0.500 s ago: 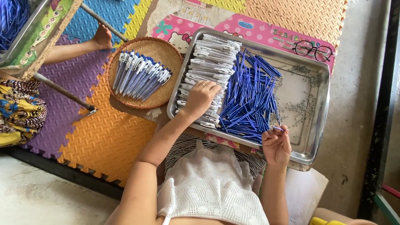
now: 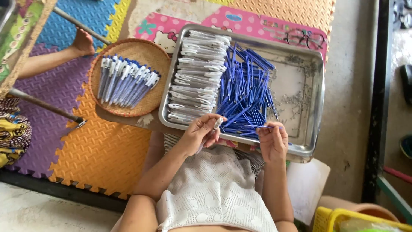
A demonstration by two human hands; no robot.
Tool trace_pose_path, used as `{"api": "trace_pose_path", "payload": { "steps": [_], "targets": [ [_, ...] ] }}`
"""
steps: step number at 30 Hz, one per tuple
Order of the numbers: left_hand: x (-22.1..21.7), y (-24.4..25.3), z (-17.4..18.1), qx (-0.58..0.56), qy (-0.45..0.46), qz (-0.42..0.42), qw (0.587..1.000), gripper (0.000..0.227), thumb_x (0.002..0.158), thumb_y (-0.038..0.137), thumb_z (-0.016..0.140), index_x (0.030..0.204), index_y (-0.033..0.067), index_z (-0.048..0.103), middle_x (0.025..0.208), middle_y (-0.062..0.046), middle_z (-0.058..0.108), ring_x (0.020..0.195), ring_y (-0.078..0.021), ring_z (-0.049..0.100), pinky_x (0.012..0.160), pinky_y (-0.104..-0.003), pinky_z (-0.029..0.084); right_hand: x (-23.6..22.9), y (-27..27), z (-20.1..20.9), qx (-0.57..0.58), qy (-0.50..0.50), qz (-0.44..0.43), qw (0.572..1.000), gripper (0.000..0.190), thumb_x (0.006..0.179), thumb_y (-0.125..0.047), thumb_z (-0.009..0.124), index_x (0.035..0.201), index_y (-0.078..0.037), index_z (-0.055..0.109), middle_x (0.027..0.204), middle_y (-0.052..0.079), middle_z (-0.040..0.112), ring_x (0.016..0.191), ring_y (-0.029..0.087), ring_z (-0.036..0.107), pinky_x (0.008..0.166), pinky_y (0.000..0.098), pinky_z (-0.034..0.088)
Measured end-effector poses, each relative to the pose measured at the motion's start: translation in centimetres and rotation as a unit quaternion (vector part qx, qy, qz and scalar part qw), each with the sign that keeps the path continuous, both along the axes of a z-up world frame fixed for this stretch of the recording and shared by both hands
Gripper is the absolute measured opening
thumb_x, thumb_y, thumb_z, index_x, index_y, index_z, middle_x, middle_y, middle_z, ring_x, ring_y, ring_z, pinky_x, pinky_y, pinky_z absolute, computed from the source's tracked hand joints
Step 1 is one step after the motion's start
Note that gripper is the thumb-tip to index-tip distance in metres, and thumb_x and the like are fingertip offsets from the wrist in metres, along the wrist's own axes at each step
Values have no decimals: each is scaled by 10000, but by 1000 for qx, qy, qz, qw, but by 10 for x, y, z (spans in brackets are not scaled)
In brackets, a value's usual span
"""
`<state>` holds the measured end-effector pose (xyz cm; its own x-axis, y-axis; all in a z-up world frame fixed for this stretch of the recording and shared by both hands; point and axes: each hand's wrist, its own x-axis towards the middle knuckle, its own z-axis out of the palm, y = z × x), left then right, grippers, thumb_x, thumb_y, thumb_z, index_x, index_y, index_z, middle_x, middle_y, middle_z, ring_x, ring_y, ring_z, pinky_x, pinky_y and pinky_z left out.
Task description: Manually assembling ballpoint pens by inserting components and pressing end caps into pen bodies.
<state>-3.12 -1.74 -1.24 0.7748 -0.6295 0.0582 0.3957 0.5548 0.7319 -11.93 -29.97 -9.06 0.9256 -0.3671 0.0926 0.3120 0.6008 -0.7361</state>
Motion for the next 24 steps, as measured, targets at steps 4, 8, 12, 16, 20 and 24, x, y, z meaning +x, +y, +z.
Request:
{"api": "trace_pose_path", "payload": {
  "steps": [4,8,12,16,20,24],
  "targets": [
    [-12,-5,6,18,13,-17,1000,286,1139,175,470,1341,45,626,698,-176,662,395,-123,521,368,-192,376,-4,10,18,-39,-12,-13,999,224,1122,-193,503,1182,7,583,1045,254,679,885,294,753,896,426,612],
    [-12,-4,5,36,-42,-40,998,324,1133,162,484,1383,0,613,750,-198,705,436,-130,564,391,-193,382,-4,18,27,-68,-41,-10,997,224,1102,-166,515,1136,52,558,993,296,614,814,314,717,816,410,583],
    [-14,-4,1,60,-74,-43,995,326,1135,166,490,1388,-1,608,795,-181,720,484,-120,589,423,-191,404,-5,22,30,-79,-51,-8,996,216,1100,-137,515,1122,74,549,988,308,590,816,318,696,807,401,572],
    [-14,-5,3,98,-101,-37,989,309,1132,151,500,1376,10,629,817,-167,739,508,-111,600,433,-187,398,-5,25,36,-97,-53,-7,994,207,1089,-107,520,1104,98,548,988,324,585,832,346,685,796,412,570],
    [-15,0,6,186,-180,-26,966,322,1113,142,540,1387,22,659,850,-154,754,564,-107,582,505,-201,429,-6,26,57,-173,-39,-8,984,216,1093,-107,532,1067,103,574,987,323,640,855,345,724,786,379,574],
    [-9,10,35,284,-285,-105,909,412,1057,85,630,1468,65,624,972,-184,776,602,-149,593,567,-255,474,-8,21,87,-293,-2,33,956,196,1073,-79,562,1061,108,618,1002,325,714,877,345,770,808,399,598]
  ]
}}
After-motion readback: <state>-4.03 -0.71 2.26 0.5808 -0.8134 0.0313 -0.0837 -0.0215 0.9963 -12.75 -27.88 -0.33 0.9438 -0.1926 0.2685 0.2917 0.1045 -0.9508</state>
